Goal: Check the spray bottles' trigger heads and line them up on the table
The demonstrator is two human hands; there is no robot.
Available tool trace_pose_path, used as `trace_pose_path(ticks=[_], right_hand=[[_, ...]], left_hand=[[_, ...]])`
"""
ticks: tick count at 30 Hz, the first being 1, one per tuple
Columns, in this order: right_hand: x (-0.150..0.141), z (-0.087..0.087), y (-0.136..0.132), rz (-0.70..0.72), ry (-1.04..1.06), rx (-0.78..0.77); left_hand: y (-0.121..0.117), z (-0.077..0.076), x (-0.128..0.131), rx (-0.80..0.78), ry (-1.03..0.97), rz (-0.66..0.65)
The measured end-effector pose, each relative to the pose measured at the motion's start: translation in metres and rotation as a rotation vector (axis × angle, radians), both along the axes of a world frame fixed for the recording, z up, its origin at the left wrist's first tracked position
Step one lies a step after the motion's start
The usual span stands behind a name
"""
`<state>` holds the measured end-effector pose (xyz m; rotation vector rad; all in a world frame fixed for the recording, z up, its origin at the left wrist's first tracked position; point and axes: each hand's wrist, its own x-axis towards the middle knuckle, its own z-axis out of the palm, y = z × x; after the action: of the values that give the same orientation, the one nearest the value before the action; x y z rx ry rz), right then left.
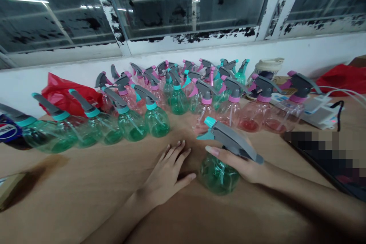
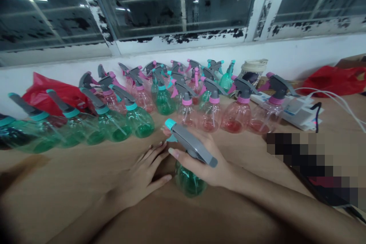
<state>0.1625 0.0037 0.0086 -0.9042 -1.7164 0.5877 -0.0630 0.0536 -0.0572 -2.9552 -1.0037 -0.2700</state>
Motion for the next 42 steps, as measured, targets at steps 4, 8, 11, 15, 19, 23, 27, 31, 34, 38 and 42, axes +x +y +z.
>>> trace_pose_path(ticks=[4,8,11,15,19,23,27,31,34,38,42], right_hand=[[-0.0003,-0.0006,-0.0004,0.007,0.015,-0.015],[-0.0009,-0.0003,0.0015,-0.003,0.020,-0.010],[-0.0008,0.0019,0.0026,-0.003,0.011,-0.027],[-0.0014,0.0041,0.0011,-0.009,0.013,-0.042],[-0.0030,0.0051,-0.0008,-0.021,0.017,-0.060],[-0.0029,0.0054,0.0000,-0.033,0.005,-0.041],[-0.0021,0.0026,0.0013,-0.053,-0.004,-0.006],[-0.0022,-0.0001,0.0007,-0.059,-0.019,0.002],[-0.0029,-0.0008,-0.0001,-0.107,-0.021,0.038],[-0.0039,-0.0010,-0.0005,-0.163,-0.059,0.076],[-0.0042,-0.0003,-0.0010,-0.178,-0.071,0.074]], left_hand=[[0.0006,-0.0009,-0.0009,0.003,-0.008,-0.015],[0.0012,0.0002,-0.0013,0.016,-0.006,-0.020],[0.0016,0.0009,-0.0006,0.009,-0.011,-0.019],[0.0017,-0.0002,-0.0003,-0.004,-0.020,-0.017],[0.0013,-0.0003,-0.0003,-0.008,-0.041,-0.015],[0.0002,0.0025,0.0008,-0.027,-0.016,-0.014],[-0.0002,0.0031,0.0011,-0.027,0.001,-0.005],[0.0001,0.0023,-0.0002,-0.024,0.003,0.002],[0.0000,0.0025,-0.0016,-0.036,0.012,0.006],[-0.0006,0.0027,-0.0023,-0.038,0.016,0.003],[-0.0004,0.0035,-0.0005,-0.046,0.007,0.001]])
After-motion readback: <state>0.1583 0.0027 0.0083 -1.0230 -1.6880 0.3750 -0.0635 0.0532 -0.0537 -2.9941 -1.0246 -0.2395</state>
